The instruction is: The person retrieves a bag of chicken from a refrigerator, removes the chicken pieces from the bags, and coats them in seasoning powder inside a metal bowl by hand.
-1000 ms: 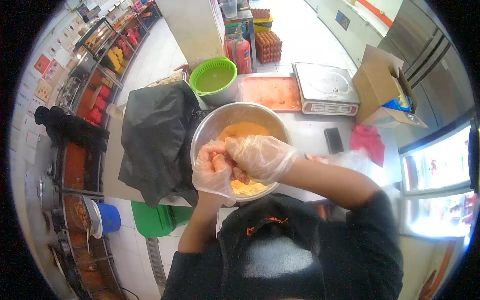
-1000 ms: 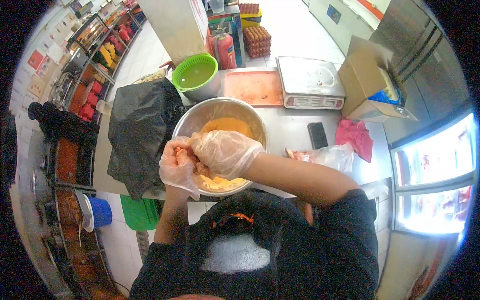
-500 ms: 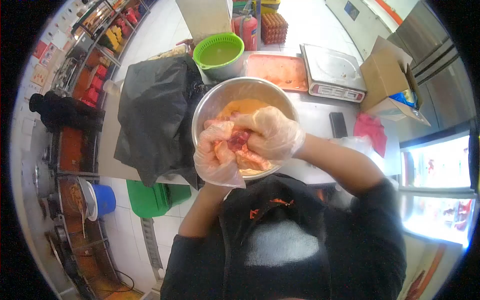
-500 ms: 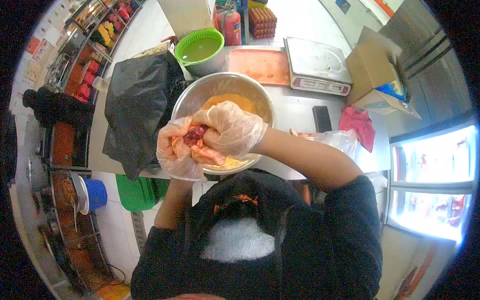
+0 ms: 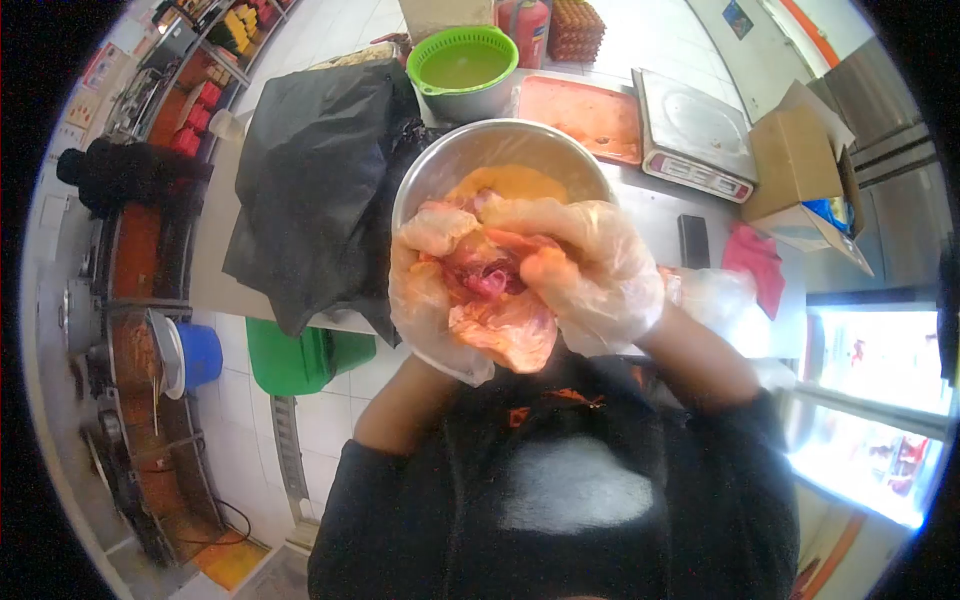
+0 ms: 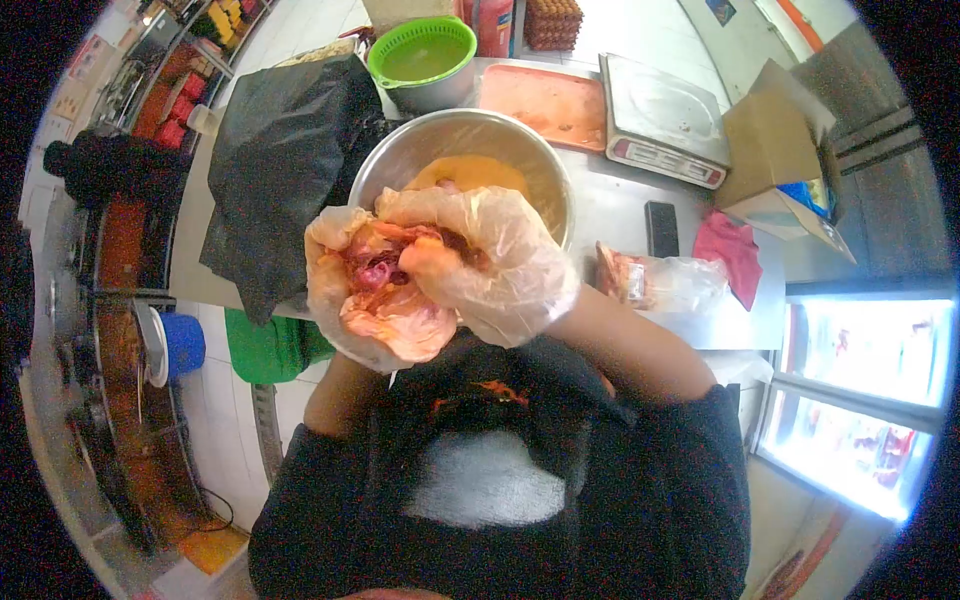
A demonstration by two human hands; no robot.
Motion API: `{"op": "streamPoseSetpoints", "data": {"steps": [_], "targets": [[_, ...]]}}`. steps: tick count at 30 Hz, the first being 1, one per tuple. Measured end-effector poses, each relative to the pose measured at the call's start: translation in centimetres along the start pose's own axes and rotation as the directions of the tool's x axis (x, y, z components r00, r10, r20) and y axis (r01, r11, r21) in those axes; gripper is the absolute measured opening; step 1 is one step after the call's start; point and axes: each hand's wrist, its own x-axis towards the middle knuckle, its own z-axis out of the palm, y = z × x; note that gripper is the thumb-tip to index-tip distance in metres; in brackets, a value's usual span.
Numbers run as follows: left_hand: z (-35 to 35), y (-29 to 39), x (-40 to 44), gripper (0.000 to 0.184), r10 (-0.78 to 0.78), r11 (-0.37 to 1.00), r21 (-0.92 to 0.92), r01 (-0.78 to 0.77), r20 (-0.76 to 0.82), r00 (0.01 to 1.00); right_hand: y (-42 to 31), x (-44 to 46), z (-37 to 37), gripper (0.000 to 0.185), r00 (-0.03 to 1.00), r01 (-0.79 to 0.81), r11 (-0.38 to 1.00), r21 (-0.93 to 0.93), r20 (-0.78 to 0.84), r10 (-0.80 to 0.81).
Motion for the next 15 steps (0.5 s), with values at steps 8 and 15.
{"op": "streamPoseSetpoints", "data": {"steps": [8,15], "targets": [[2.6,-0.5,-1.0,0.055,-0.081,0.996,0.038,0.08,0.007,0.997,-1.2,-0.6,1.2,0.037,0.989,-0.126,0.982,0.139,-0.065,0.136],[0.6,-2.0,-1.0,0.047,0.068,0.99,-0.118,-0.08,-0.105,0.992,-0.9,-0.6,1.8,0.035,0.994,-0.059,0.996,-0.073,-0.098,0.052]]}}
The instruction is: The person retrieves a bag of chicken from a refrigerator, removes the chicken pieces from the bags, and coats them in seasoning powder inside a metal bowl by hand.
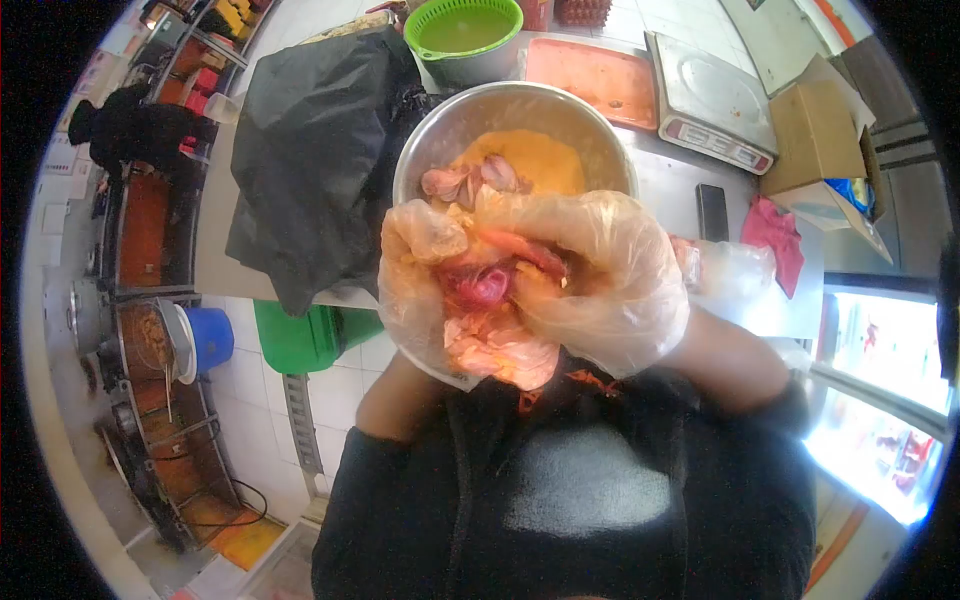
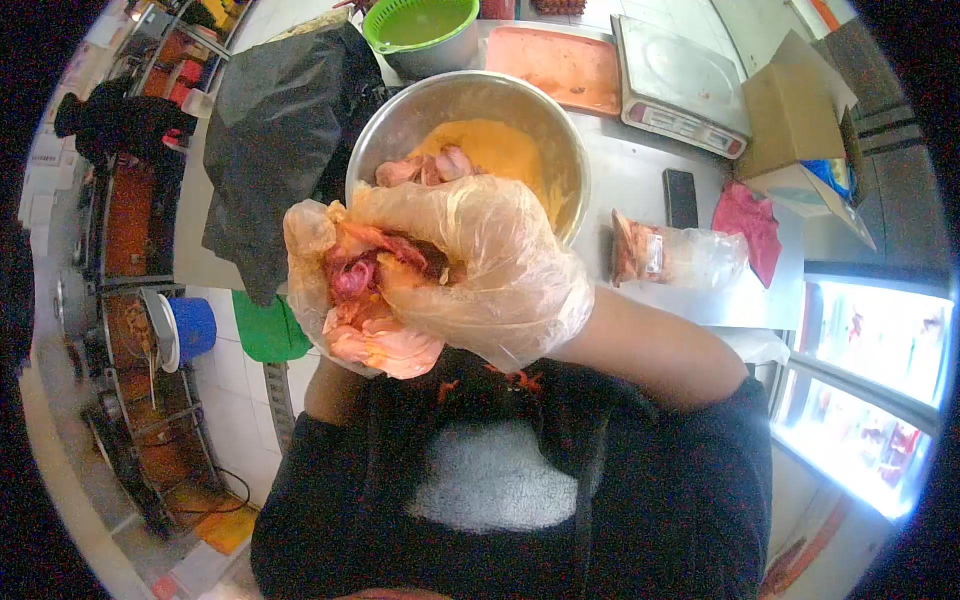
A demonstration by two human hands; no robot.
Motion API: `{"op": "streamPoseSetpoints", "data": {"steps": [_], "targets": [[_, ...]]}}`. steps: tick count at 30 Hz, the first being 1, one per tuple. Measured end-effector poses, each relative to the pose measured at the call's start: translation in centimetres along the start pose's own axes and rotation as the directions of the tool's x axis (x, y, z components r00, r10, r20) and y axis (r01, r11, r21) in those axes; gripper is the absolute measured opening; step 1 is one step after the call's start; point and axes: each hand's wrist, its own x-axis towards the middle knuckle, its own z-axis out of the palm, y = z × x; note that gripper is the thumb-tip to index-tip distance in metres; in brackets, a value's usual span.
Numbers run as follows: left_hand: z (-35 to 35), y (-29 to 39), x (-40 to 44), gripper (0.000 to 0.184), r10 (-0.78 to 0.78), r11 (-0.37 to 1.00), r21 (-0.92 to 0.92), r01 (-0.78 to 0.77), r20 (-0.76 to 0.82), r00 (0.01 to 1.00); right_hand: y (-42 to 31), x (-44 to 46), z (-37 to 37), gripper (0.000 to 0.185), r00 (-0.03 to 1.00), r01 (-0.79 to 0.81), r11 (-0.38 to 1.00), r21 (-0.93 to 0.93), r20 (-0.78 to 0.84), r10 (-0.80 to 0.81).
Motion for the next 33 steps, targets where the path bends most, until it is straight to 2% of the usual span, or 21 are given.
{"op": "streamPoseSetpoints", "data": {"steps": [4,7,9,10,11,13,14,15,16,19,20,21,22,25,26,27,29,30,31,32,33], "targets": [[-1.8,0.9,0.4,0.057,0.0,0.998,-0.055,0.002,0.035,0.999,0.1,0.6,-0.4,0.037,0.977,0.2,0.964,-0.173,-0.04,-0.21],[-4.4,1.9,1.9,0.038,0.099,0.873,0.447,-0.194,0.227,0.969,-0.2,0.8,-0.8,0.034,0.988,0.136,0.955,-0.265,-0.032,-0.15],[-6.2,2.5,2.5,0.031,0.094,0.709,0.639,-0.3,0.336,0.937,0.1,1.2,-1.2,0.032,0.981,-0.183,0.975,-0.122,0.039,0.189],[-7.0,2.8,2.7,0.029,0.085,0.643,0.688,-0.337,0.372,0.924,0.4,1.4,-1.3,0.032,0.964,-0.259,0.965,-0.048,0.053,0.262],[-7.8,3.3,3.0,0.028,0.134,0.592,0.652,-0.473,0.499,0.856,1.4,1.6,-1.1,0.032,0.964,-0.26,0.964,-0.055,0.045,0.262],[-8.1,4.2,4.7,0.03,0.173,0.508,0.541,-0.67,0.698,0.695,5.0,1.6,-0.3,0.032,0.943,-0.332,0.876,0.35,0.113,0.312],[-7.9,4.5,5.8,0.031,0.174,0.485,0.478,-0.732,0.767,0.617,6.5,1.7,-0.3,0.032,0.975,-0.221,0.943,0.25,0.08,0.208],[-7.3,4.6,6.5,0.029,0.188,0.413,0.529,-0.742,0.747,0.637,7.9,1.8,-0.3,0.032,0.994,-0.102,0.986,0.134,0.055,0.096],[-6.8,4.5,6.8,0.028,0.207,0.338,0.572,-0.748,0.73,0.652,9.2,1.6,0.2,0.032,0.988,-0.154,0.985,0.076,0.015,0.153],[-6.6,4.5,6.2,0.024,0.294,0.098,0.707,-0.701,0.652,0.699,11.0,0.3,-1.4,0.035,0.997,0.028,0.993,-0.118,-0.073,-0.036],[-6.9,4.8,6.2,0.024,0.274,0.102,0.693,-0.714,0.67,0.69,10.8,-0.7,-2.6,0.034,0.974,-0.198,0.972,0.125,-0.09,0.21],[-7.4,5.1,6.1,0.023,0.304,-0.088,0.827,-0.556,0.554,0.775,10.9,-1.9,-3.7,0.033,0.897,-0.396,0.841,0.369,-0.043,0.441],[-7.3,4.9,6.1,0.023,0.363,-0.27,0.897,-0.349,0.43,0.826,11.4,-3.4,-4.9,0.033,0.899,-0.381,0.846,0.373,-0.064,0.433],[-5.7,3.0,6.3,0.022,0.45,-0.239,0.947,-0.214,0.303,0.84,12.4,-9.0,-10.5,0.033,0.802,-0.433,0.856,0.284,-0.313,0.509],[-6.7,3.6,6.7,0.023,0.506,-0.428,0.894,-0.129,0.356,0.786,12.1,-11.1,-12.6,0.033,0.76,-0.46,0.847,0.265,-0.376,0.53],[-7.5,4.0,7.4,0.023,0.489,-0.436,0.89,-0.134,0.359,0.795,12.4,-13.4,-14.6,0.03,0.722,-0.429,0.883,0.188,-0.516,0.461],[-9.0,4.1,8.7,0.022,0.571,-0.297,0.921,-0.252,0.382,0.727,13.1,-18.3,-18.7,0.018,0.58,-0.485,0.874,-0.03,-0.759,0.296],[-9.6,4.7,9.2,0.023,0.583,-0.33,0.938,-0.104,0.289,0.759,15.3,-21.8,-21.6,0.015,0.533,-0.518,0.854,-0.049,-0.799,0.277],[-9.4,3.8,9.7,0.023,0.522,-0.246,0.935,-0.257,0.351,0.777,15.9,-24.3,-23.1,0.015,0.352,-0.481,0.873,0.079,-0.895,0.274],[-8.6,2.0,10.1,0.024,0.425,-0.186,0.907,-0.378,0.421,0.801,17.4,-28.3,-25.5,0.016,0.301,-0.626,0.779,0.039,-0.909,0.287],[-7.9,0.2,10.8,0.024,0.342,-0.103,0.863,-0.495,0.498,0.797,18.1,-30.4,-26.2,0.018,0.089,-0.561,0.813,0.159,-0.964,0.25]]}}
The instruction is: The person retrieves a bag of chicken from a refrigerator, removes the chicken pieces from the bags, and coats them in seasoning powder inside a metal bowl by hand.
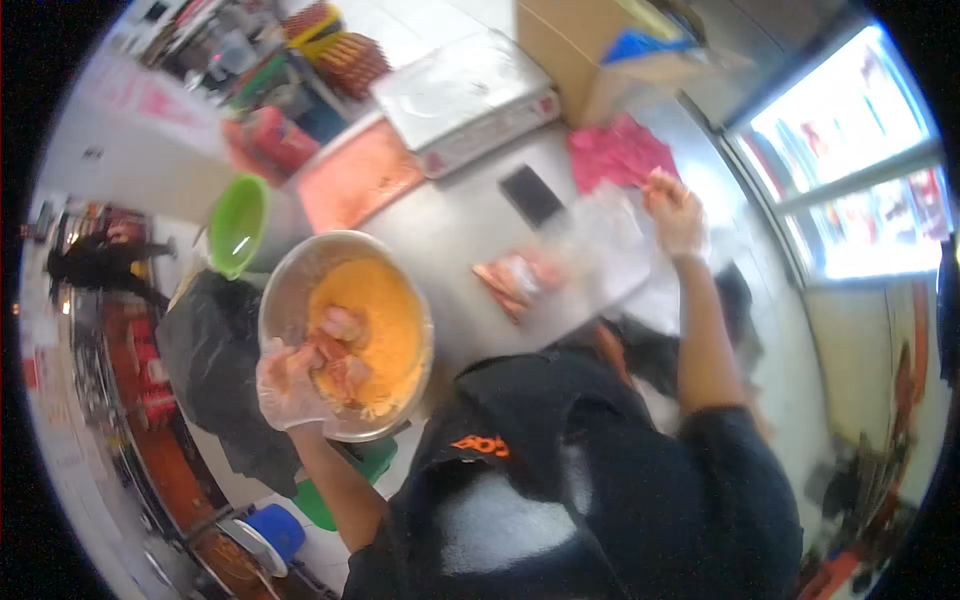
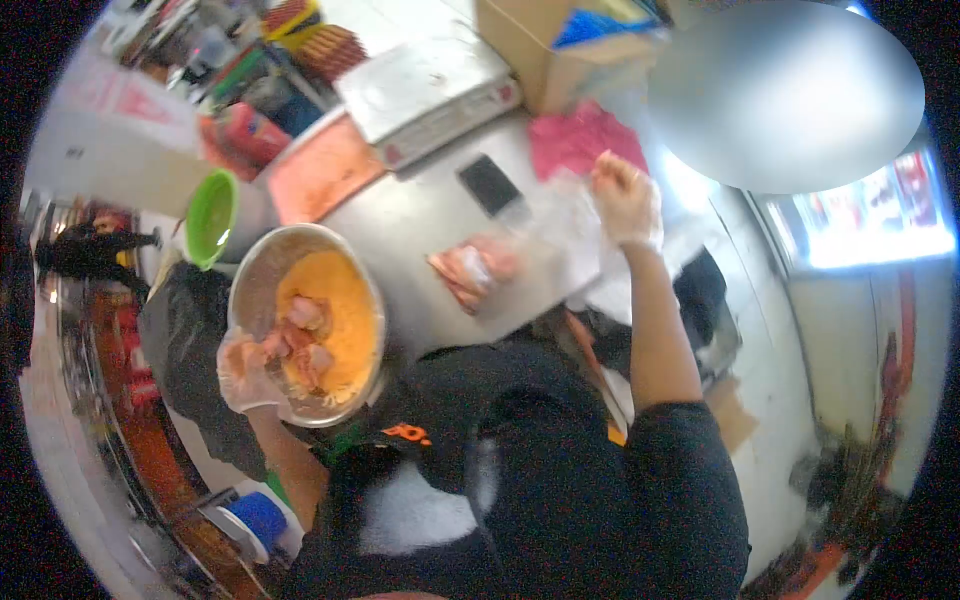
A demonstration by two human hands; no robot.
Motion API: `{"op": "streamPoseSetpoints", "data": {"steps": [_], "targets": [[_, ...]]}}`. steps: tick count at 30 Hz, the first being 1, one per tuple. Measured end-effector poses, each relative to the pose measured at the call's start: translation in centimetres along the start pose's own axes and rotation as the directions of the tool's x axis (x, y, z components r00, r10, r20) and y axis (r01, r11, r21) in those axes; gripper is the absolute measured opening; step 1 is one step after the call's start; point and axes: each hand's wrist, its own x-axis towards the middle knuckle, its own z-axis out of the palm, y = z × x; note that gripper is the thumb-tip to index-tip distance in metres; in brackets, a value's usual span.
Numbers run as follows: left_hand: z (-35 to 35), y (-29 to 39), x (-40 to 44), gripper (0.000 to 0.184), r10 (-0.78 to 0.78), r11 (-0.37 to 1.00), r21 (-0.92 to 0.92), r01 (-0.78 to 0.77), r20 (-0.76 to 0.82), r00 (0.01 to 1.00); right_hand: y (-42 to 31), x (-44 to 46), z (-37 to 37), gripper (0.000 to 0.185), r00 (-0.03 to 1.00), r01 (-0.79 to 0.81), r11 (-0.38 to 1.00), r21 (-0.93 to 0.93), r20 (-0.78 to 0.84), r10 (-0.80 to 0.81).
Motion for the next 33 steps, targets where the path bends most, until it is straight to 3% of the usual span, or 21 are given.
{"op": "streamPoseSetpoints", "data": {"steps": [2,4,6,8,10,12,14,16,18,19,20,22,23,24,25,26,28,29,30,32,33], "targets": [[2.9,-0.1,0.3,0.024,0.003,0.997,-0.082,0.006,0.118,0.993,4.6,2.1,-4.0,0.021,0.995,-0.099,0.995,-0.008,-0.024,0.099],[6.5,1.4,0.4,0.025,0.036,0.987,-0.163,-0.004,0.195,0.98,7.7,3.2,-6.2,0.023,0.984,-0.13,0.938,-0.322,0.072,0.161],[11.6,4.6,-0.8,0.025,-0.275,0.904,-0.269,0.332,0.226,0.934,8.9,3.1,-6.0,0.028,0.961,-0.171,0.906,-0.387,0.138,0.24],[12.0,1.4,0.3,0.021,-0.043,0.987,-0.135,0.087,0.303,0.952,10.6,2.6,-4.3,0.036,0.959,-0.078,0.966,-0.246,0.245,0.14],[15.1,1.8,0.0,0.019,0.15,0.986,0.003,-0.167,0.428,0.891,9.9,2.6,-2.5,0.037,0.933,-0.031,0.945,-0.327,0.33,0.145],[17.0,1.0,-1.2,0.019,0.005,0.999,0.042,-0.026,0.435,0.901,9.0,2.8,-0.9,0.038,0.897,0.034,0.916,-0.4,0.416,0.148],[19.5,0.7,-2.8,0.017,-0.098,0.994,0.086,0.064,0.494,0.864,8.5,3.3,0.6,0.031,0.632,-0.245,0.911,-0.332,0.658,0.41],[20.2,-0.1,-4.4,0.022,-0.341,0.912,0.388,0.135,0.532,0.775,8.2,2.7,2.0,0.026,0.538,-0.331,0.929,-0.166,0.776,0.33],[21.5,0.9,-6.1,0.028,-0.412,0.837,0.546,0.031,0.592,0.693,6.9,1.1,3.0,0.02,0.403,-0.511,0.859,0.028,0.89,0.211],[22.6,2.0,-6.5,0.029,-0.408,0.868,0.495,0.029,0.679,0.61,5.2,0.2,3.5,0.019,0.351,-0.581,0.811,0.066,0.919,0.177],[23.4,3.1,-6.6,0.031,-0.385,0.897,0.441,0.024,0.754,0.532,2.1,-0.3,3.8,0.018,0.316,-0.454,0.891,-0.006,0.934,0.168],[22.5,4.0,-7.3,0.033,-0.42,0.806,0.587,-0.079,0.661,0.622,-1.0,-1.2,5.5,0.018,0.264,-0.2,0.978,0.059,0.965,-0.004],[22.3,3.9,-7.3,0.033,-0.406,0.848,0.531,-0.009,0.659,0.633,-2.6,-2.0,6.1,0.018,0.213,-0.297,0.955,0.002,0.975,0.064],[21.7,3.1,-7.7,0.033,-0.394,0.883,0.464,0.065,0.663,0.637,-3.7,-3.0,6.9,0.018,0.207,-0.346,0.909,0.233,0.964,-0.168],[20.5,0.5,-9.1,0.032,-0.289,0.942,0.317,0.108,0.611,0.737,-4.0,-3.9,8.1,0.017,0.289,-0.067,0.925,0.374,0.894,-0.341],[19.9,0.2,-9.4,0.032,-0.266,0.948,0.302,0.098,0.585,0.766,-5.6,-4.4,8.9,0.02,0.22,0.032,0.953,0.301,0.928,-0.301],[19.2,1.4,-9.2,0.044,-0.371,0.784,-0.16,0.6,0.654,0.659,-6.9,-6.3,11.0,0.024,0.094,0.337,0.872,0.356,0.909,-0.407],[18.6,3.4,-9.3,0.035,-0.449,0.891,0.15,0.429,0.431,0.783,-7.7,-6.6,11.6,0.024,0.062,0.348,0.862,0.368,0.909,-0.413],[18.4,6.0,-8.3,0.035,-0.449,0.891,0.137,0.433,0.404,0.797,-9.0,-6.9,11.7,0.026,0.04,0.234,0.902,0.364,0.923,-0.383],[18.1,9.4,-6.0,0.045,-0.507,0.691,0.705,0.156,0.319,0.801,-10.0,-7.4,12.3,0.028,-0.024,0.108,0.935,0.338,0.941,-0.337],[17.9,9.8,-5.8,0.045,-0.495,0.617,0.78,0.099,0.287,0.82,-10.1,-7.5,12.8,0.027,-0.101,0.164,0.922,0.351,0.936,-0.338]]}}
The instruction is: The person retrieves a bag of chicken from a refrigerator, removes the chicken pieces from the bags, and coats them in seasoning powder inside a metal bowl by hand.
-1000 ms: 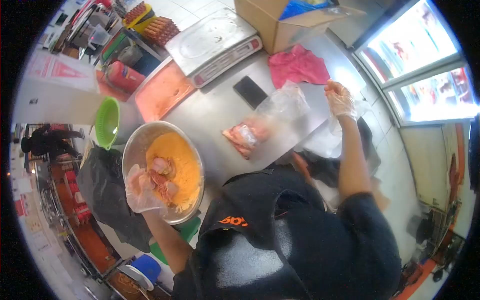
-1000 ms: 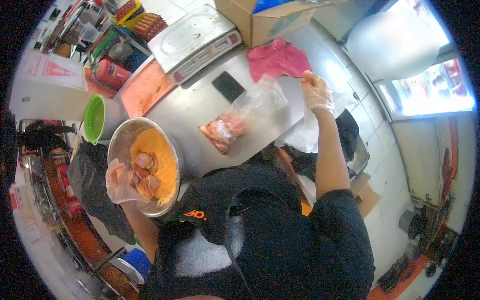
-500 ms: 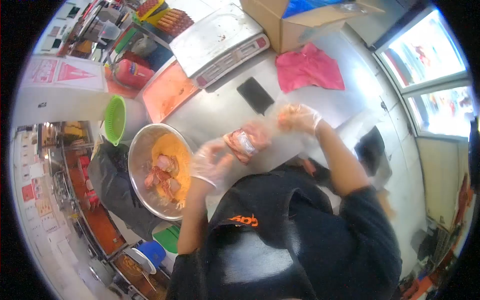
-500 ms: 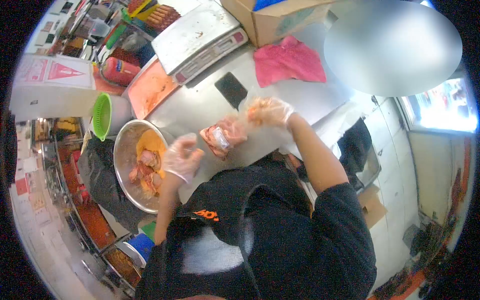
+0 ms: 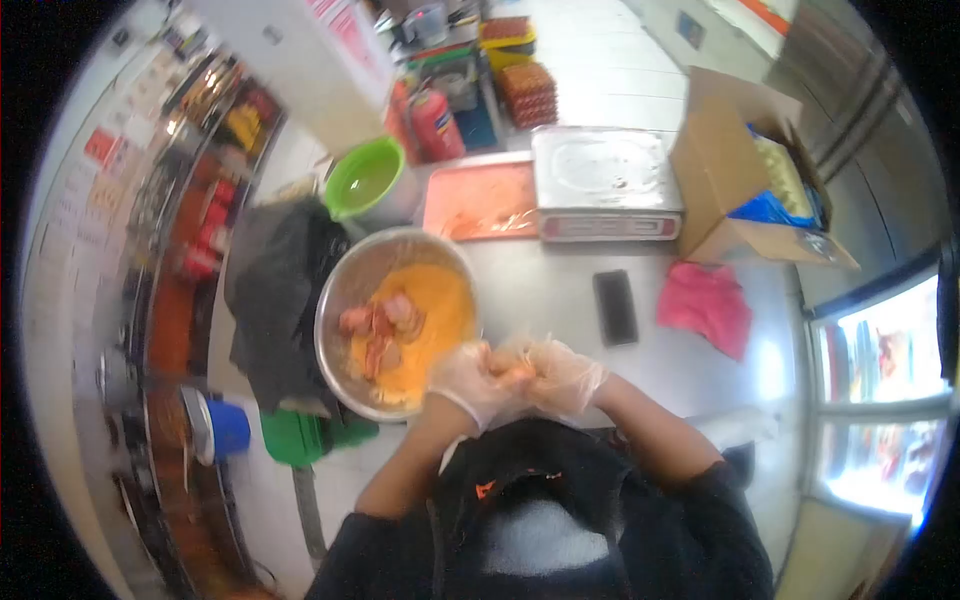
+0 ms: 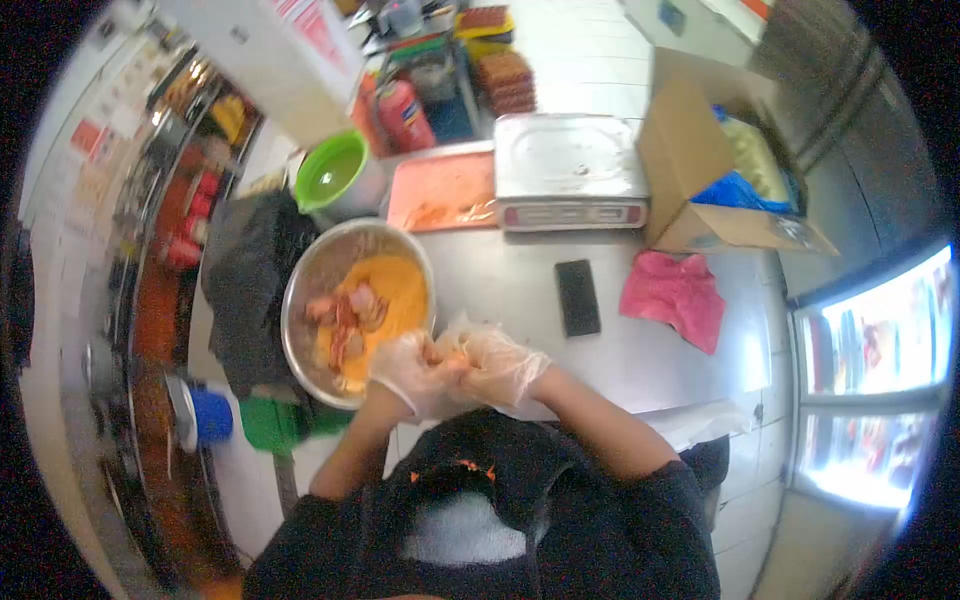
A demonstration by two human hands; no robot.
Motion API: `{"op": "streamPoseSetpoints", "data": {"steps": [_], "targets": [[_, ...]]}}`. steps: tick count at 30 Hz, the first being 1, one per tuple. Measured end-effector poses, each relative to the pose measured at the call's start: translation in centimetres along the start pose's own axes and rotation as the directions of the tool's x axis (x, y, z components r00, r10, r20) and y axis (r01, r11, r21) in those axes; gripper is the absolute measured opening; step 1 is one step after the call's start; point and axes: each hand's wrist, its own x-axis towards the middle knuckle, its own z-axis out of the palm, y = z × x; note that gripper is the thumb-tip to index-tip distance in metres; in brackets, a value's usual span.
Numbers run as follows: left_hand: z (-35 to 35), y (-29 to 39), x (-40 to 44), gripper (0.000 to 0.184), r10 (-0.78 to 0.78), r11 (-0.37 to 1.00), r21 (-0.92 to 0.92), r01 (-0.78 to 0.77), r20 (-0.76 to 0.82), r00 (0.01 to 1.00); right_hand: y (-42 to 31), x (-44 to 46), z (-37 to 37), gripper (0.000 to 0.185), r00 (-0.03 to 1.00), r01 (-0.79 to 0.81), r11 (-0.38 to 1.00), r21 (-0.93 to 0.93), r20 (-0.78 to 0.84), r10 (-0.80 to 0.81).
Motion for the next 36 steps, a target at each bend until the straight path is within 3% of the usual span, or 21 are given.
{"op": "streamPoseSetpoints", "data": {"steps": [2,3,4,5,6,8,10,11,12,13,15,16,20,23,26,29,30,32,33,34,36], "targets": [[-0.1,-0.5,0.2,0.042,-0.017,0.998,0.068,0.019,-0.032,0.999,-0.1,1.0,0.4,0.026,0.987,0.014,0.999,-0.031,0.163,-0.009],[-0.2,-1.1,0.1,0.04,0.021,0.987,0.162,-0.014,-0.041,0.999,-0.6,1.4,0.3,0.024,0.967,-0.123,0.99,-0.065,0.218,0.135],[-0.2,-1.5,-0.3,0.04,-0.054,0.989,0.132,0.06,-0.049,0.997,-0.7,1.4,0.5,0.023,0.922,-0.258,0.959,-0.116,0.268,0.28],[-0.1,-1.9,-0.6,0.038,0.03,0.976,0.215,-0.023,-0.029,0.999,0.4,1.0,1.2,0.023,0.896,-0.267,0.957,-0.117,0.335,0.291],[0.2,-2.1,-0.8,0.038,0.127,0.946,0.299,-0.12,-0.001,0.992,2.0,0.7,1.5,0.022,0.909,-0.331,0.929,-0.167,0.209,0.362],[0.9,-2.2,-0.6,0.037,0.065,0.959,0.277,-0.065,0.008,0.998,3.3,1.4,1.4,0.022,0.906,-0.384,0.895,-0.228,0.091,0.413],[1.5,-2.1,-0.4,0.037,0.023,0.963,0.266,-0.027,0.019,1.0,3.0,2.6,1.7,0.026,0.955,-0.014,0.885,-0.465,0.257,0.15],[1.9,-2.0,-0.4,0.034,0.114,0.958,0.256,-0.125,0.059,0.992,2.5,3.1,2.0,0.028,0.943,0.124,0.847,-0.516,0.326,0.061],[2.4,-1.8,-0.4,0.031,0.205,0.944,0.244,-0.223,0.099,0.974,2.3,3.6,2.4,0.027,0.94,0.168,0.822,-0.544,0.34,0.033],[2.9,-1.5,-0.4,0.031,0.191,0.948,0.243,-0.208,0.09,0.977,2.3,4.0,2.8,0.026,0.936,0.186,0.81,-0.557,0.351,0.026],[4.9,-0.9,-0.3,0.029,0.165,0.976,0.129,-0.174,0.082,0.983,2.4,4.5,3.6,0.025,0.954,0.041,0.838,-0.544,0.272,0.13],[5.7,-1.0,0.0,0.03,0.256,0.964,0.085,-0.253,-0.026,0.966,2.6,4.5,3.9,0.025,0.956,-0.031,0.849,-0.528,0.233,0.18],[4.4,-1.0,-0.7,0.028,0.186,0.982,0.008,-0.187,-0.097,0.978,3.6,3.5,4.8,0.025,0.925,-0.296,0.839,-0.456,0.083,0.371],[5.0,-1.7,-0.5,0.028,0.266,0.959,-0.122,-0.256,0.073,0.961,4.0,2.4,4.2,0.028,0.885,-0.426,0.804,-0.414,-0.003,0.466],[4.5,-1.5,0.0,0.027,0.083,0.94,-0.34,-0.02,0.171,0.982,6.0,2.5,4.3,0.026,0.883,-0.428,0.812,-0.397,0.01,0.47],[2.8,-2.5,0.9,0.03,0.3,0.949,-0.152,-0.276,0.161,0.94,7.8,2.9,4.2,0.017,0.754,-0.531,0.582,-0.616,-0.029,0.657],[2.1,-3.5,1.3,0.032,0.365,0.93,-0.093,-0.357,0.093,0.926,8.6,2.0,4.8,0.015,0.867,-0.396,0.611,-0.685,-0.06,0.495],[-2.9,-4.8,2.3,0.036,-0.019,0.999,0.04,0.012,0.172,0.985,7.7,2.3,4.9,0.014,0.947,-0.254,0.615,-0.746,-0.062,0.316],[-3.6,-7.8,3.4,0.037,-0.092,0.941,0.334,0.054,0.1,0.991,5.3,4.2,4.4,0.016,0.86,-0.103,0.512,-0.853,0.182,0.477],[-3.7,-11.0,4.6,0.038,-0.366,0.903,0.186,0.388,-0.141,0.92,4.0,5.2,4.0,0.03,0.681,0.089,0.431,-0.898,0.37,0.632],[-4.5,-16.2,5.8,0.04,-0.553,0.747,0.237,0.621,-0.296,0.779,12.0,3.2,4.7,0.027,0.74,0.105,0.471,-0.876,0.385,0.552]]}}
